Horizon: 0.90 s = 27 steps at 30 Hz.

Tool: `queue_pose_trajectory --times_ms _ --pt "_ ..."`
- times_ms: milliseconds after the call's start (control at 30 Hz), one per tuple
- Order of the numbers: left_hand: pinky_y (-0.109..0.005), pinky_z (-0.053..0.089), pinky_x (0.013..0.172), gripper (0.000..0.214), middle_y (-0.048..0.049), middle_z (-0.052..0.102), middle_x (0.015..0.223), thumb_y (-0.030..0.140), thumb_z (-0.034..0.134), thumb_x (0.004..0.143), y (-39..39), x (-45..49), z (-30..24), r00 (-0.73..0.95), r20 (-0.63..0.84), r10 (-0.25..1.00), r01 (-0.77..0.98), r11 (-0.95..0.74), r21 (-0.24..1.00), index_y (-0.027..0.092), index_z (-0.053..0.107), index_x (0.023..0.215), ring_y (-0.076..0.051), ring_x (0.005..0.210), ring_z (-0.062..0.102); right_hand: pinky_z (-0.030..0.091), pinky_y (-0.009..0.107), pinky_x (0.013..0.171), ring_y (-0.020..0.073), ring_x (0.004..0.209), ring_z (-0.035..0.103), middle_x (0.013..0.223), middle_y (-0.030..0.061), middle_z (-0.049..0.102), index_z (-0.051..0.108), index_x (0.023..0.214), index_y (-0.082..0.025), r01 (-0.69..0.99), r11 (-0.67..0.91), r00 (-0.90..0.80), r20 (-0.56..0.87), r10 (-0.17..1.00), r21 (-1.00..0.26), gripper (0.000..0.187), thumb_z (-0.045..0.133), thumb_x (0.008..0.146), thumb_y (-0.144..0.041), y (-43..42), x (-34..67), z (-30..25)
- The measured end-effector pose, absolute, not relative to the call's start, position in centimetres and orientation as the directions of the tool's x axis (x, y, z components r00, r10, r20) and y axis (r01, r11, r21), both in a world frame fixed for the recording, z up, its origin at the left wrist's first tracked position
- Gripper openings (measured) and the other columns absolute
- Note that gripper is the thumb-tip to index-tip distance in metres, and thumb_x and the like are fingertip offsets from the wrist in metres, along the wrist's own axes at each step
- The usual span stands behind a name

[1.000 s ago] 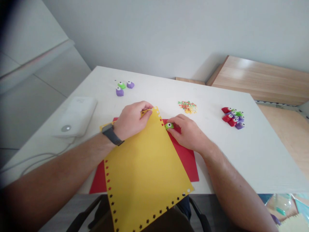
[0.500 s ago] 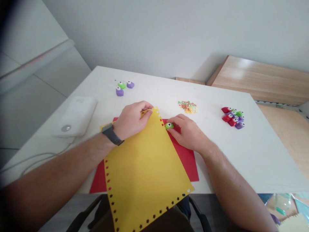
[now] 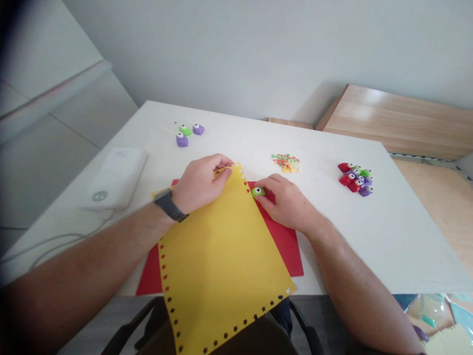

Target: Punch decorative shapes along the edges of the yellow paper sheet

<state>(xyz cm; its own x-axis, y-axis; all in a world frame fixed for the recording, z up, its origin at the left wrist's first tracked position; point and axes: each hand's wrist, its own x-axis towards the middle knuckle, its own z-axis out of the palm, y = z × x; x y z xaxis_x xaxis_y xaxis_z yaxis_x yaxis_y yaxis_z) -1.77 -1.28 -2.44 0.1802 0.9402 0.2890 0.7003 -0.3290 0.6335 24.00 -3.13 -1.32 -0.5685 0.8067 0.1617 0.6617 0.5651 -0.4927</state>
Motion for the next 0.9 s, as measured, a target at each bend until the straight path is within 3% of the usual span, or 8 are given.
queue_pose_trajectory --times_ms 900 --pt "-0.039 0.060 0.092 0.018 -0.0045 0.083 0.109 0.027 0.060 0.096 -1.20 -1.86 -2.35 0.182 0.244 0.952 0.662 -0.302 0.686 0.023 0.073 0.108 -0.025 0.103 0.077 0.057 0.042 0.092 0.0250 0.099 0.070 0.109 0.0089 0.074 0.073 0.124 -0.026 0.648 0.579 -0.579 0.175 0.797 -0.495 0.024 0.066 0.101 -0.030 -3.13 24.06 -1.36"
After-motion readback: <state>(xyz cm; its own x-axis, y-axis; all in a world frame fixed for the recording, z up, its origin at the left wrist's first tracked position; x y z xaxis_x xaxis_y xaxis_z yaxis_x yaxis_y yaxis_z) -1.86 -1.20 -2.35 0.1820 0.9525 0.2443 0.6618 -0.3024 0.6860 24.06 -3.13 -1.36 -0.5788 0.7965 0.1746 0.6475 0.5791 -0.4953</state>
